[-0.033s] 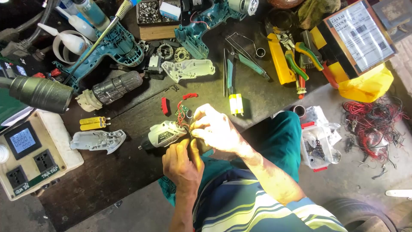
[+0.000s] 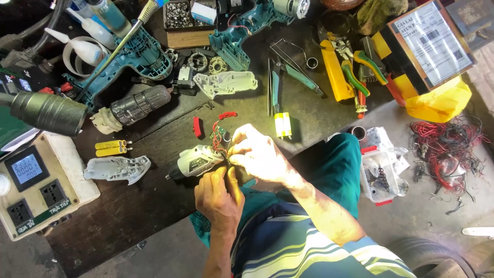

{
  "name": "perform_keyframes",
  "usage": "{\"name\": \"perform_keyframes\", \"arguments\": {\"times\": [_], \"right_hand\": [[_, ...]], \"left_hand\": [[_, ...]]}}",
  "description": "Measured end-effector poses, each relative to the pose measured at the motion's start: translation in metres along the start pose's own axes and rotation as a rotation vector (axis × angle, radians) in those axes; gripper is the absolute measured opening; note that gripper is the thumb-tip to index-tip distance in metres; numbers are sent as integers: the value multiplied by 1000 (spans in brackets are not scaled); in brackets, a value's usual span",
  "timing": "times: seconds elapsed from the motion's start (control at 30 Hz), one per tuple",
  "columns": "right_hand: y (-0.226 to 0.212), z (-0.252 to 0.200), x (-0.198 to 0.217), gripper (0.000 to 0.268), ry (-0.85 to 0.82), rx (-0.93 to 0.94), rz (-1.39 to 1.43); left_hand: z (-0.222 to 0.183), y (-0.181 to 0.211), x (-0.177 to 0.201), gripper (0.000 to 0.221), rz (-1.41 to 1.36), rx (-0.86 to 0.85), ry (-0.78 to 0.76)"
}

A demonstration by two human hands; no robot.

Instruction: Disassembling and inspecting the internal components of a cordless power tool on a repair bench.

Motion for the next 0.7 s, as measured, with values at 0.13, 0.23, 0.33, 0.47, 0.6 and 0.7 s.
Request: {"name": "perform_keyframes", "arguments": {"times": [0.13, 0.23, 0.33, 0.47, 0.6, 0.7], "right_hand": [[-5, 1, 1, 33, -2, -117, 7], [-5, 1, 1, 32, -6, -131, -10], [-1, 7, 0, 30, 41, -111, -16], [-1, 6, -3, 27, 118, -94, -84], [2, 2, -5, 37, 57, -283, 28], [33, -10, -4, 38, 140, 230, -99]], "left_hand": [[-1, -1, 0, 21, 19, -39, -12], [-5, -1, -1, 17, 5, -30, 4], [-10, 1, 4, 15, -28, 0, 39], [-30, 0, 26, 10, -139, 71, 26], [-76, -18, 65, 8, -218, 413, -34], [-128, -52, 88, 9, -441, 749, 221]]}}
Point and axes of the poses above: each hand's wrist, its own z-axis towards the middle knuckle, its own x-axis out of the back of the hand, y = z × x, the point moved 1 cm from there along z, towards the middle knuckle, and after that the axes turned 6 degrees about -x, right-handed, at the moved point
